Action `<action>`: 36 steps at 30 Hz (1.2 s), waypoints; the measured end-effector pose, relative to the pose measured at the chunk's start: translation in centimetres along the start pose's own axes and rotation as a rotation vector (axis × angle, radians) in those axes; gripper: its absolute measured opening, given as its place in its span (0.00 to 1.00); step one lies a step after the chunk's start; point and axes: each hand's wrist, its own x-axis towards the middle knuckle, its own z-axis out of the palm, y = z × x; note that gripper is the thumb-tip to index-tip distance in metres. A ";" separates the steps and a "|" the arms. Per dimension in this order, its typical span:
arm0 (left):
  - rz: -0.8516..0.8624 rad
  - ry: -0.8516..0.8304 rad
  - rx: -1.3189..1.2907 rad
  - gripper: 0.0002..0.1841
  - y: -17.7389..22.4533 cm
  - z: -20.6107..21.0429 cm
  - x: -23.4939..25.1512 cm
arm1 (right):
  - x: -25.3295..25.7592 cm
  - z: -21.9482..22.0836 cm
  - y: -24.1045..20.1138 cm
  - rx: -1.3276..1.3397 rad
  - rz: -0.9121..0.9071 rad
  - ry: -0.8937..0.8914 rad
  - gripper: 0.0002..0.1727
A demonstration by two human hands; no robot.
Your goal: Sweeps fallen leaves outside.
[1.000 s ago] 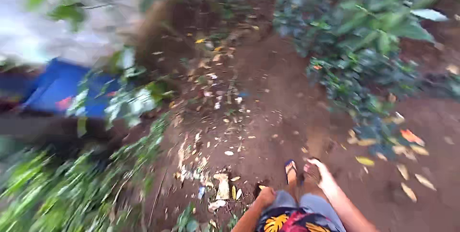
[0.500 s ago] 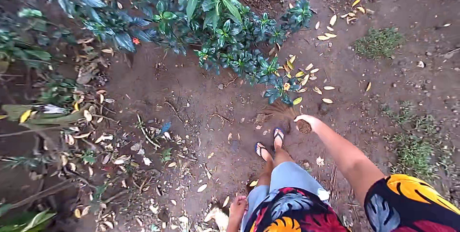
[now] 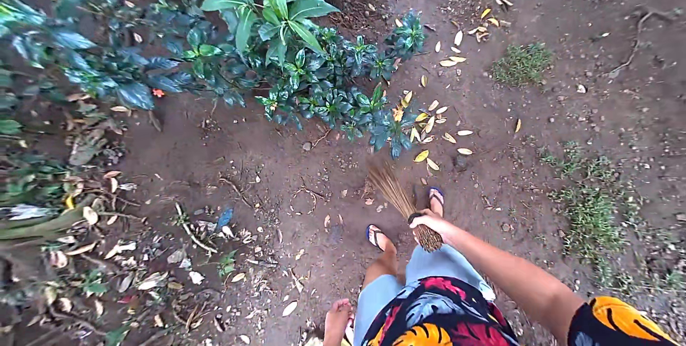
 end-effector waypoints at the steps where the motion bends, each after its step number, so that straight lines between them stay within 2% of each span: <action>1: 0.014 0.023 -0.046 0.15 0.9 0.9 -0.7 | -0.1 -1.5 -0.2 -0.032 0.030 -0.044 0.31; 3: 0.039 0.061 -0.158 0.15 2.0 3.1 -1.9 | -1.2 -5.7 -2.6 -0.113 0.123 -0.121 0.18; 5: 0.012 0.102 -0.267 0.14 2.4 6.3 -3.3 | -1.6 -11.7 -6.2 -0.149 0.199 -0.107 0.12; 8: -0.036 0.143 -0.216 0.14 2.1 12.8 -5.5 | -0.1 -20.8 -12.9 -0.238 0.148 0.085 0.16; 9: -0.025 0.143 -0.117 0.14 2.1 15.0 -6.1 | 1.1 -23.3 -14.4 -0.337 0.076 0.195 0.24; 11: 0.000 0.131 0.106 0.14 2.5 19.0 -7.3 | 3.2 -27.8 -16.1 -0.587 -0.013 0.325 0.47; 13: 0.007 0.106 0.248 0.14 4.1 21.8 -8.1 | 3.9 -30.9 -16.0 -0.748 -0.050 0.380 0.57; 17: -0.001 0.058 0.203 0.14 7.0 25.6 -8.9 | -0.2 -32.9 -13.5 -0.802 -0.075 0.319 0.58; 20: 0.031 0.069 0.189 0.14 9.3 28.0 -9.1 | -4.4 -33.9 -11.9 -0.593 -0.044 0.135 0.54; 22: 0.068 0.076 0.211 0.14 10.8 29.1 -9.6 | -5.7 -34.9 -11.2 -0.490 0.042 0.036 0.51; 24: 0.104 0.090 0.217 0.14 12.2 29.6 -10.0 | -5.1 -36.6 -11.7 -0.470 0.135 -0.006 0.49; 26: 0.135 0.118 0.192 0.14 13.2 29.7 -10.4 | -3.2 -38.6 -13.6 -0.523 0.177 -0.023 0.38; 27: 0.145 0.132 0.162 0.14 13.6 29.7 -10.5 | -2.3 -39.2 -14.9 -0.572 0.172 0.008 0.30; 28: 0.148 0.143 0.124 0.14 14.0 29.8 -10.7 | -1.3 -39.9 -16.1 -0.609 0.148 0.089 0.29; 29: 0.149 0.155 0.087 0.13 14.4 30.0 -10.9 | -0.1 -40.6 -16.9 -0.630 0.102 0.194 0.33; 31: 0.138 0.163 0.050 0.12 14.8 30.2 -11.4 | 1.7 -41.3 -17.7 -0.720 0.024 0.353 0.50; 32: 0.131 0.158 0.051 0.12 14.8 30.3 -11.6 | 2.2 -41.1 -17.8 -0.798 -0.002 0.410 0.54; 36: 0.095 0.079 0.078 0.13 13.9 30.4 -11.0 | 1.7 -37.3 -18.0 -0.884 -0.094 0.453 0.56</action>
